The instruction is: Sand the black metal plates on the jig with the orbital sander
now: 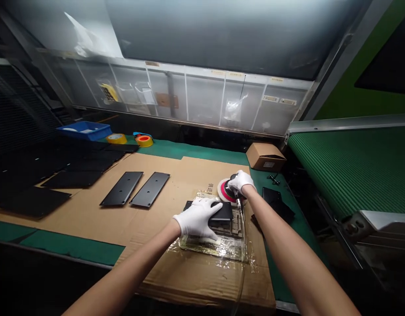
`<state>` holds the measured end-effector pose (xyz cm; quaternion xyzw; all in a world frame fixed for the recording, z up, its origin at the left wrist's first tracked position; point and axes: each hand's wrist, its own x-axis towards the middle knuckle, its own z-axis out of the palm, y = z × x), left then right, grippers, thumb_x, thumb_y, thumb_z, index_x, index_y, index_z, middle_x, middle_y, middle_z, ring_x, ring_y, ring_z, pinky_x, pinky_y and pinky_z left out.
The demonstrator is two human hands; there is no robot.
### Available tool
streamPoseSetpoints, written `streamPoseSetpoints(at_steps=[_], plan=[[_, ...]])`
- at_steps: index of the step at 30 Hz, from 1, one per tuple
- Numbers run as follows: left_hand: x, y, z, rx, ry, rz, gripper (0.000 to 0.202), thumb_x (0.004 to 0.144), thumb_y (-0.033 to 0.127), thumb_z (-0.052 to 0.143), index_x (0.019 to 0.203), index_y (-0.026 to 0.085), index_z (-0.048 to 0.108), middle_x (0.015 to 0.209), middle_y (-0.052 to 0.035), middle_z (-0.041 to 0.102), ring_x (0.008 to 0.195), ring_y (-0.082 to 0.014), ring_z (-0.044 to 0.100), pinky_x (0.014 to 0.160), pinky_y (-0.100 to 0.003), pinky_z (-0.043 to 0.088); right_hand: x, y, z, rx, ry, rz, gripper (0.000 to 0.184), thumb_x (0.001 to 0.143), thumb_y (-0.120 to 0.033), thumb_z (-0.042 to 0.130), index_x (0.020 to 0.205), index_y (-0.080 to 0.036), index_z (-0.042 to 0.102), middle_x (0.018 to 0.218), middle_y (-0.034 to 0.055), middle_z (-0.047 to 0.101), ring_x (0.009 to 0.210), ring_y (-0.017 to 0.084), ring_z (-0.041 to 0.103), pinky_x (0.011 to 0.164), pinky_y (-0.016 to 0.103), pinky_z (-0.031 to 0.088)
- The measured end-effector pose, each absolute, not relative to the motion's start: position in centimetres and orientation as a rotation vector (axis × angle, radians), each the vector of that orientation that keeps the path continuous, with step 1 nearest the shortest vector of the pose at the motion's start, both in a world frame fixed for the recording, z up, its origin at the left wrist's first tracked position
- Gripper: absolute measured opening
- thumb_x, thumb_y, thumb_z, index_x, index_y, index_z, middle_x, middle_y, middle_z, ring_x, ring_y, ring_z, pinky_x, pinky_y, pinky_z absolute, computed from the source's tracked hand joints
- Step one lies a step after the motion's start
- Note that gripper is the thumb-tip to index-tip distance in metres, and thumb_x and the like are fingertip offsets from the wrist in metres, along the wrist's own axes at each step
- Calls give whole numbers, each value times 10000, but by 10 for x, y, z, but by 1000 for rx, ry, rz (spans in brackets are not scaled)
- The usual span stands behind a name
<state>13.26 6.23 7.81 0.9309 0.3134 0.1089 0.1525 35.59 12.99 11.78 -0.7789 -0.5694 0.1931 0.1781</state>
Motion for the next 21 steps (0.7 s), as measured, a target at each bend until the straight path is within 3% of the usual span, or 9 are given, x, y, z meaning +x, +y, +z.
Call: streamPoseSetpoints(at_steps=[4, 8, 13, 17, 21], plan=[[132, 67, 81, 2746, 933, 158, 879, 640, 660, 806, 1402, 288, 575, 1298, -175, 582, 1146, -433, 562, 965, -547, 444, 376, 112, 146, -2038, -1567, 501, 362, 715, -240, 668, 1037, -76, 657, 808, 42, 676, 656, 116, 606, 549, 182, 416], [161, 69, 87, 2821, 811, 118, 890, 642, 660, 804, 1432, 330, 559, 1148, -171, 625, 1037, -420, 598, 879, -527, 477, 389, 81, 179, -1847, -1564, 462, 419, 765, -305, 633, 1127, -93, 636, 937, 64, 682, 751, 132, 625, 602, 194, 458], [170, 58, 74, 2787, 716, 265, 966, 639, 693, 809, 1480, 327, 505, 1378, -171, 556, 1195, -427, 548, 1015, -550, 436, 381, 51, 195, -1864, -1581, 484, 472, 673, -281, 753, 1128, -198, 659, 920, 35, 697, 765, 167, 629, 639, 236, 478], [151, 50, 66, 2735, 746, 438, 954, 710, 622, 790, 1535, 312, 426, 1590, -135, 370, 1389, -444, 399, 1151, -569, 342, 358, 40, 179, -1924, -1780, 481, 468, 663, -298, 755, 1120, -229, 681, 941, 39, 699, 789, 179, 631, 681, 251, 459], [144, 43, 70, 2707, 743, 523, 993, 726, 623, 779, 1565, 275, 378, 1655, -97, 269, 1498, -419, 246, 1256, -520, 213, 338, 37, 161, -1939, -1865, 528, 443, 671, -300, 734, 1104, -223, 690, 926, 52, 700, 799, 191, 635, 689, 257, 448]])
